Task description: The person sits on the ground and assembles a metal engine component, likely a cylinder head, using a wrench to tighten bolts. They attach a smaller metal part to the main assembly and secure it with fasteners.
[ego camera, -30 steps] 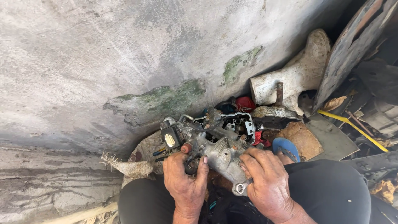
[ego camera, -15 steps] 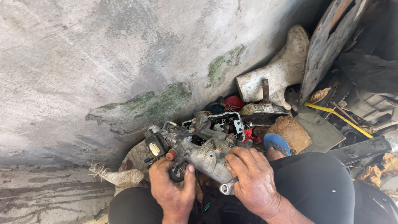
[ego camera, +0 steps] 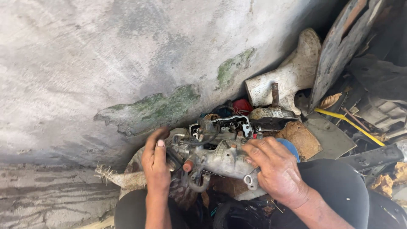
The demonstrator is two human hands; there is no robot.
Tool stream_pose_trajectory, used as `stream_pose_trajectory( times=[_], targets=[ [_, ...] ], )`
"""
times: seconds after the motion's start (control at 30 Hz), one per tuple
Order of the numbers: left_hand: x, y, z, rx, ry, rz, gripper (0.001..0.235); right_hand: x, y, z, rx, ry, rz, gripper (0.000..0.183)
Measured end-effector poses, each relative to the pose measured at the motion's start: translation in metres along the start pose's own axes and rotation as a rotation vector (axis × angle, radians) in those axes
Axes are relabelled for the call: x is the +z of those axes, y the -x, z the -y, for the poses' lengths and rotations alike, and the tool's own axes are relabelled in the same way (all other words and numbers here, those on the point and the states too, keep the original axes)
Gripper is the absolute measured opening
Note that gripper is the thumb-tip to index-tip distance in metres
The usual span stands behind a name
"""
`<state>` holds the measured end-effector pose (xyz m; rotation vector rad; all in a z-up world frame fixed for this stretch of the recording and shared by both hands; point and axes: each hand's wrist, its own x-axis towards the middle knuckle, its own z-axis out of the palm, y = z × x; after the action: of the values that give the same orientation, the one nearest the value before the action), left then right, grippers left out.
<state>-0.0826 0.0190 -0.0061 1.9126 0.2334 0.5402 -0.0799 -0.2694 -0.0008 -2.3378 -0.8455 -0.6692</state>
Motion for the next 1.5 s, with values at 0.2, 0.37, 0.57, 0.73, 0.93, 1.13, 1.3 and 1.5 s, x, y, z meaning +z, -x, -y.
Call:
stream_pose_trajectory(
  times=[0.2, 0.37, 0.57, 0.73, 0.93, 1.13, 1.3, 1.5],
  targets=[
    [0.004, -0.001, 0.014, -0.006, 0.146, -0.115, 0.037, 0.01, -0.003, -0.018, 0.019, 0.115, 0.054, 0.037],
    [0.01, 0.011, 0.01, -0.079, 0.181, -0.06, 0.047, 0.004, -0.004, -0.027, 0.296, 0.174, 0.161, 0.039],
    [0.027, 0.036, -0.026, -0.147, 0.28, -0.042, 0.047, -0.016, -0.005, -0.053, 0.417, 0.072, 0.2, 0.042],
    [0.04, 0.051, -0.057, -0.156, 0.346, 0.009, 0.043, -0.011, -0.014, -0.088, 0.353, -0.01, 0.092, 0.029],
    [0.052, 0.059, -0.053, -0.002, 0.395, -0.104, 0.048, 0.002, -0.033, -0.108, 0.514, 0.156, 0.111, 0.031],
    [0.046, 0.082, -0.048, 0.004, 0.537, -0.075, 0.056, 0.007, -0.062, -0.115, 0.576, 0.203, 0.181, 0.038],
    [0.066, 0.127, -0.014, 0.141, 0.39, -0.02, 0.042, 0.008, -0.07, -0.126, 0.436, 0.162, 0.163, 0.02],
    [0.077, 0.152, 0.002, 0.393, 0.38, 0.201, 0.046, 0.008, -0.106, -0.121, 0.437, 0.196, 0.269, 0.014]
  ],
)
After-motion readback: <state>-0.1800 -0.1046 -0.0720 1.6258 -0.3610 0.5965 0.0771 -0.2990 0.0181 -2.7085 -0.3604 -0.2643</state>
